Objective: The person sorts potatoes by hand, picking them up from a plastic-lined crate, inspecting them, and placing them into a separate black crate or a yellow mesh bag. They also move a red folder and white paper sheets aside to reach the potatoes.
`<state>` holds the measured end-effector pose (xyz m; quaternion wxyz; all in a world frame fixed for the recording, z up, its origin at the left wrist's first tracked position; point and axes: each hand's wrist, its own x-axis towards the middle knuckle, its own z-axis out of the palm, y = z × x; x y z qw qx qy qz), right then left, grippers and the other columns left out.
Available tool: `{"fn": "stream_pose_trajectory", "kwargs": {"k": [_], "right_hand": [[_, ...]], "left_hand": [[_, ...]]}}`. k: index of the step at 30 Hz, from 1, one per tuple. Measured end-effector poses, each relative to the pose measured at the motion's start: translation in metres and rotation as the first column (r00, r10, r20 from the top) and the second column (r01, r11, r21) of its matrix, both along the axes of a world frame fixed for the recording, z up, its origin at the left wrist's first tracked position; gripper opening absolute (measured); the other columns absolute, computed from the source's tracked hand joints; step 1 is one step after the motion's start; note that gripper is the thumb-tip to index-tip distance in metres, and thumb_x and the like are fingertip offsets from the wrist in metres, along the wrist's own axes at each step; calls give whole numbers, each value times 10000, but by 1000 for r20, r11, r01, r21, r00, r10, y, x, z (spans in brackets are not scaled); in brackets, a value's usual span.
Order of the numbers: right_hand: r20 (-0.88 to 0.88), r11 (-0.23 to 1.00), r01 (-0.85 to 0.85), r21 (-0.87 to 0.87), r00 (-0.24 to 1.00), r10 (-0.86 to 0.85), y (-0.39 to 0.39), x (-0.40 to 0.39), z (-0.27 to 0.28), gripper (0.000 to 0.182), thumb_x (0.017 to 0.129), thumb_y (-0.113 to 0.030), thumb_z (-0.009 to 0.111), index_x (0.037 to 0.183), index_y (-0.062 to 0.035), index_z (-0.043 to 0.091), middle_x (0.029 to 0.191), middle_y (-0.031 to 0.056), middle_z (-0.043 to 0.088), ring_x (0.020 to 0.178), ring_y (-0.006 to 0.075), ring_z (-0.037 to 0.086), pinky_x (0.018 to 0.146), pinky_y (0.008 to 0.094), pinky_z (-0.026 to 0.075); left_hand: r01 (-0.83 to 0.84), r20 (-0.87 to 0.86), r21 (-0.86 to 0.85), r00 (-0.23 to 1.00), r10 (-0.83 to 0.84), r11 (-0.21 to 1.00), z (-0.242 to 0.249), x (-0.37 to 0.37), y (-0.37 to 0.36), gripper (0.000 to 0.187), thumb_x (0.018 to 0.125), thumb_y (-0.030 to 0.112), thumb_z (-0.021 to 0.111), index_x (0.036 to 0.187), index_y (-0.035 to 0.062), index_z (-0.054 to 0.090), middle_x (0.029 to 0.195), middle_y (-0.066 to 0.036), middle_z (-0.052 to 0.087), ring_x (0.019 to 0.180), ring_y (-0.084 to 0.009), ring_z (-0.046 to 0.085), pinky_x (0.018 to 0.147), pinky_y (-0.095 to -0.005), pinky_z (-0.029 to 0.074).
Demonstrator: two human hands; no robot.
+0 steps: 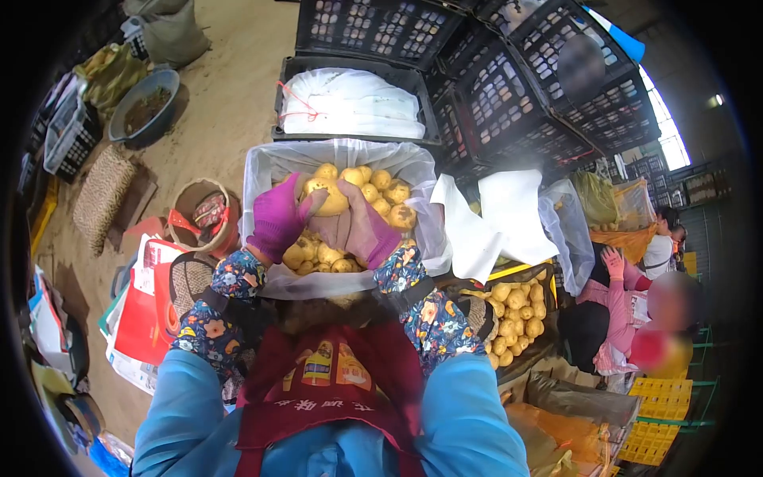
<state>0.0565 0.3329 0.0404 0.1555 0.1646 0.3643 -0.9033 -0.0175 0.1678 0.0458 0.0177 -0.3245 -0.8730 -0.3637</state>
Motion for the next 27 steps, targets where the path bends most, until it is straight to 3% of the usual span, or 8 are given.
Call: {"fn": "stream_pose_trajectory", "kwargs": {"k": [4,10,19,21,22,24,26,27], "right_hand": [[107,988,38,-150,994,-22,-8,21,19,587,919,-630,448,1222,-140,558,1030,152,631,684,178,604,500,242,478],[77,972,135,-191,990,-122,-11,25,22,587,929,-617,451,1236,-127,547,1024,127,637,727,182,611,514,243,489],[-500,572,424,702,866,-29,-34,24,-15,521,959,-532,484,1261,-110,528,1018,80,660,772,161,646,636,268,517],[56,903,169,396,977,-207,-44,23,26,451,997,-456,464,1245,-89,549,974,62,668,772,147,655,647,278,524],[-483,500,419,758,876,-2,-47,22,2,440,1001,-451,452,1222,-92,578,960,72,672,752,148,652,644,278,520],[-241,865,361,348,926,-289,-56,19,23,410,925,-349,592,1217,-63,569,985,100,665,797,186,640,703,314,510],[-416,848,419,324,868,-271,-52,3,6,544,814,-297,718,1249,-40,516,1035,152,646,937,260,633,832,398,497],[-599,274,699,661,711,-367,-64,-5,-6,649,739,-329,797,1240,-34,507,975,123,631,927,246,635,824,382,518]], "left_hand": [[-57,-369,79,926,82,995,-40,-3,6,394,933,392,551,1147,68,613,907,-164,681,832,-338,660,694,-421,518],[68,132,541,978,-165,838,-16,9,10,311,970,279,494,1094,36,643,989,-176,668,859,-369,641,747,-426,516],[112,-53,107,993,-107,988,-40,2,1,385,926,245,559,1234,15,540,1037,-201,639,928,-356,625,773,-417,507],[24,-310,-79,950,-48,997,-62,1,-7,424,856,187,625,1225,1,528,1002,-186,623,895,-350,619,767,-417,501],[-80,-512,-110,859,12,991,-88,-17,-9,457,800,126,651,1220,-2,523,965,-161,605,860,-330,610,764,-416,497],[7,-126,42,992,-2,999,-118,-48,-14,396,890,139,602,1248,-3,511,1008,-146,616,893,-279,619,754,-366,510],[-323,712,670,534,-456,669,-30,-13,0,367,989,247,505,1270,11,497,1087,-109,625,968,-226,627,814,-331,523],[-306,710,703,354,-609,642,-31,-18,-3,401,1012,297,450,1301,21,477,1141,-103,612,1013,-210,619,850,-325,520]]}}
